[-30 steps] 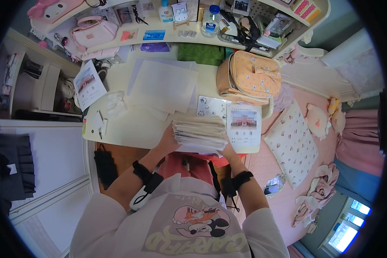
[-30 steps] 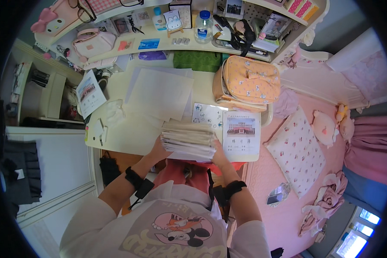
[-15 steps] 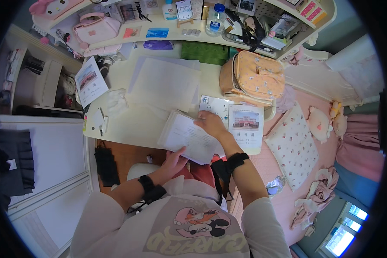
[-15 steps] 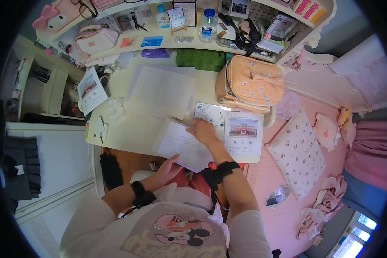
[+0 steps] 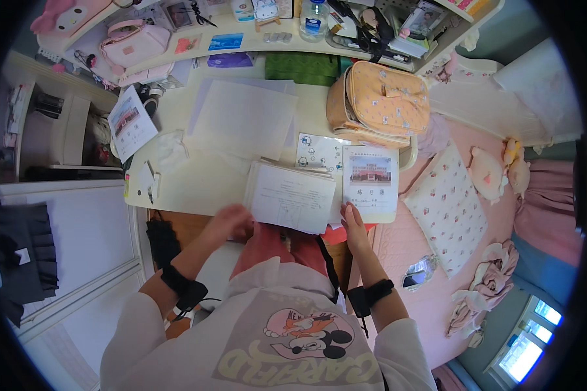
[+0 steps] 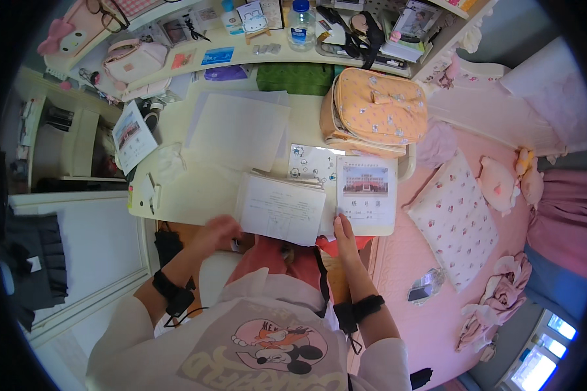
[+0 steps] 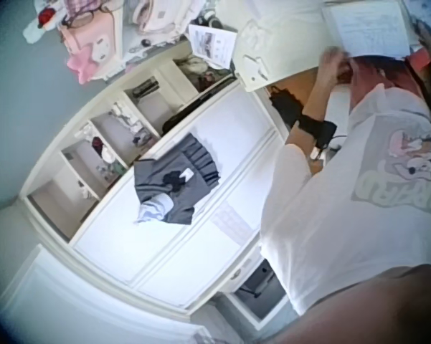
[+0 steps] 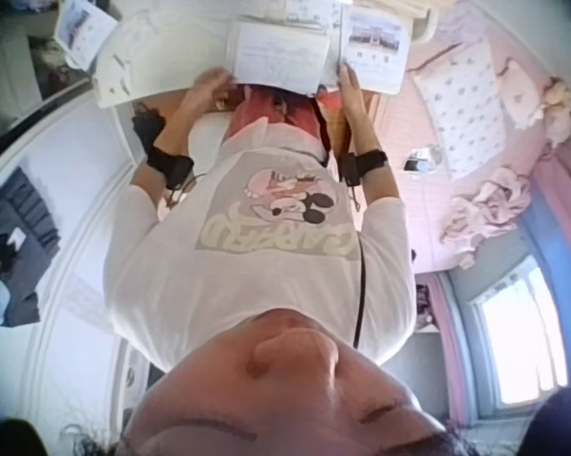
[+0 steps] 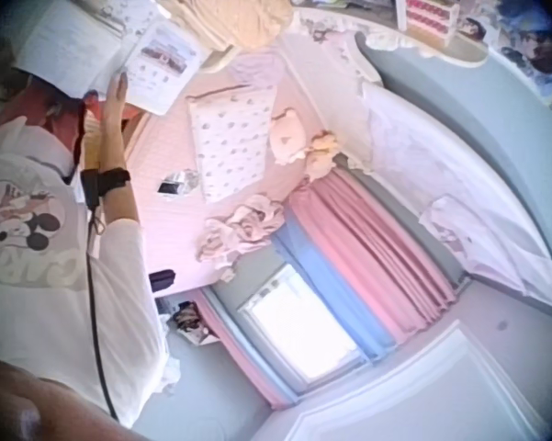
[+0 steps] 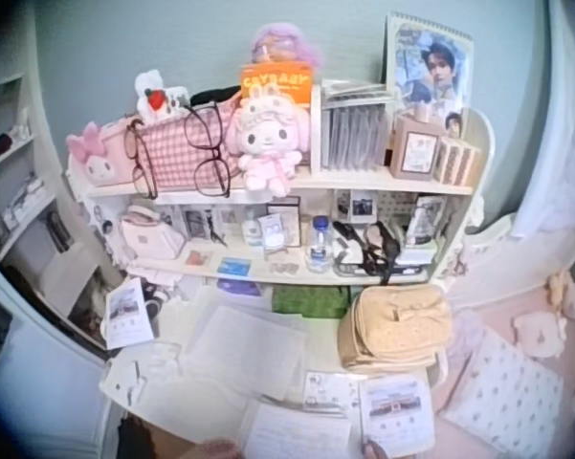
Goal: The recorder sorts through a large stack of papers, organizes containers and items on a closet shelf, and places items into a bag.
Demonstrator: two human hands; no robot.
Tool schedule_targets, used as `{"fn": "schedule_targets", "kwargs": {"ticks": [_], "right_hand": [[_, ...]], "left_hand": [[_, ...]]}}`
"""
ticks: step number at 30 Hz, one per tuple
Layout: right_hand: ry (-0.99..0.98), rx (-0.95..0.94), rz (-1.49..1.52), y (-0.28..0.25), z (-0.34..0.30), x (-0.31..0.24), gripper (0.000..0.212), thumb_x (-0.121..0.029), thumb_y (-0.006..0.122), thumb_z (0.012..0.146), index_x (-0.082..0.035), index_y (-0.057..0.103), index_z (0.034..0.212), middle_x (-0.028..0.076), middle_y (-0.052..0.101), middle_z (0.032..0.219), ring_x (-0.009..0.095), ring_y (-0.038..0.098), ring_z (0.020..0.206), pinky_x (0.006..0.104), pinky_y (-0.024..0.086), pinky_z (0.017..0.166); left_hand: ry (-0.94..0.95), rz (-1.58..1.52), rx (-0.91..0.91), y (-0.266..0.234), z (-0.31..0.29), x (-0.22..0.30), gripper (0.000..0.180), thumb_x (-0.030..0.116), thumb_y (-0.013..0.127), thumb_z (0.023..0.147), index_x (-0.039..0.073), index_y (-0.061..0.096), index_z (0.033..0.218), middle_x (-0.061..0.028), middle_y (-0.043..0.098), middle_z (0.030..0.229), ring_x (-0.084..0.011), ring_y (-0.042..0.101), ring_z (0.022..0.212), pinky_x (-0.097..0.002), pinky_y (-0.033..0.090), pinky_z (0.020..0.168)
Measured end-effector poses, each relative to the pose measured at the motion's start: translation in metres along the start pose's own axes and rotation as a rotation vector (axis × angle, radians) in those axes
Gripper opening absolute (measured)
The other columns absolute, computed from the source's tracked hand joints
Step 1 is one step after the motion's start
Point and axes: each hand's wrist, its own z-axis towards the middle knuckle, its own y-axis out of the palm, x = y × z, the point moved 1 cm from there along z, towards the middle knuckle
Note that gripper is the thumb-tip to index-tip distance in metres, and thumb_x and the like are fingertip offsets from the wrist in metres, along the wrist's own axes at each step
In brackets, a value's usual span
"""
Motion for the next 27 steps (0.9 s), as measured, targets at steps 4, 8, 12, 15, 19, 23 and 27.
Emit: {"fn": "schedule_targets", "kwargs": {"ticks": [4, 8, 12, 15, 19, 23, 27], "right_hand": [[0.066, -0.063, 0.317, 0.02, 0.004, -0.003, 0.067, -0.049, 0.033, 0.091, 0.001, 0.022, 0.135, 0.015, 0.026, 0.139, 0.024, 0.024, 0.129, 0.0345, 0.021, 0.103], [0.055, -0.211, 0.444, 0.044, 0.021, -0.003, 0.076, -0.055, 0.027, 0.089, 0.002, 0.011, 0.137, 0.015, 0.019, 0.141, 0.024, 0.015, 0.132, 0.0324, 0.014, 0.106], [-0.023, -0.128, 0.162, 0.044, 0.031, 0.007, 0.066, -0.047, 0.032, 0.091, 0.001, 0.021, 0.135, 0.017, 0.028, 0.137, 0.022, 0.027, 0.127, 0.0306, 0.023, 0.102], [-0.236, -0.069, -0.026, 0.036, 0.04, 0.002, 0.062, -0.041, 0.038, 0.091, 0.001, 0.023, 0.134, 0.018, 0.031, 0.135, 0.024, 0.03, 0.125, 0.0317, 0.024, 0.102], [-0.54, 0.016, -0.337, 0.013, 0.047, -0.041, 0.044, -0.024, 0.049, 0.089, 0.002, 0.041, 0.124, 0.018, 0.046, 0.124, 0.026, 0.042, 0.117, 0.0324, 0.031, 0.097], [-0.585, -0.11, -0.581, 0.034, 0.071, -0.082, 0.03, -0.021, 0.047, 0.089, 0.0, 0.054, 0.109, 0.018, 0.056, 0.11, 0.031, 0.053, 0.103, 0.0323, 0.04, 0.089], [-0.575, -0.224, -0.671, 0.058, 0.094, -0.101, 0.032, -0.026, 0.045, 0.09, -0.001, 0.057, 0.106, 0.02, 0.058, 0.103, 0.034, 0.054, 0.097, 0.0335, 0.041, 0.086]], "left_hand": [[0.315, -0.28, 0.365, -0.018, 0.042, 0.012, 0.054, 0.046, 0.041, 0.089, 0.006, 0.037, 0.125, -0.0098, 0.044, 0.125, -0.0177, 0.038, 0.12, -0.0376, 0.028, 0.1], [0.315, -0.33, -0.014, 0.009, 0.081, 0.001, 0.07, 0.053, 0.035, 0.088, 0.002, 0.023, 0.134, -0.0088, 0.033, 0.135, -0.0205, 0.033, 0.122, -0.0323, 0.026, 0.102], [0.315, -0.333, -0.02, 0.015, 0.085, -0.004, 0.067, 0.05, 0.033, 0.09, 0.001, 0.021, 0.135, -0.0078, 0.031, 0.136, -0.022, 0.032, 0.123, -0.0306, 0.028, 0.101], [0.362, -0.175, 0.267, 0.009, 0.074, 0.004, 0.061, 0.04, 0.047, 0.089, 0.003, 0.025, 0.133, -0.0096, 0.035, 0.133, -0.0226, 0.034, 0.121, -0.0319, 0.031, 0.099], [0.802, 0.721, 0.408, 0.019, 0.044, 0.033, 0.068, 0.021, 0.069, 0.071, 0.005, 0.035, 0.127, -0.0146, 0.036, 0.131, -0.0273, 0.034, 0.121, -0.0378, 0.031, 0.099], [1.001, 1.38, -0.116, 0.088, 0.035, 0.037, 0.07, 0.017, 0.07, 0.064, 0.008, 0.039, 0.126, -0.0136, 0.024, 0.139, -0.028, 0.024, 0.128, -0.0439, 0.027, 0.101], [1.255, 1.626, -0.204, 0.123, 0.061, 0.025, 0.051, 0.019, 0.051, 0.078, 0.013, 0.039, 0.127, -0.0089, 0.019, 0.142, -0.025, 0.019, 0.131, -0.0434, 0.024, 0.104]]}}
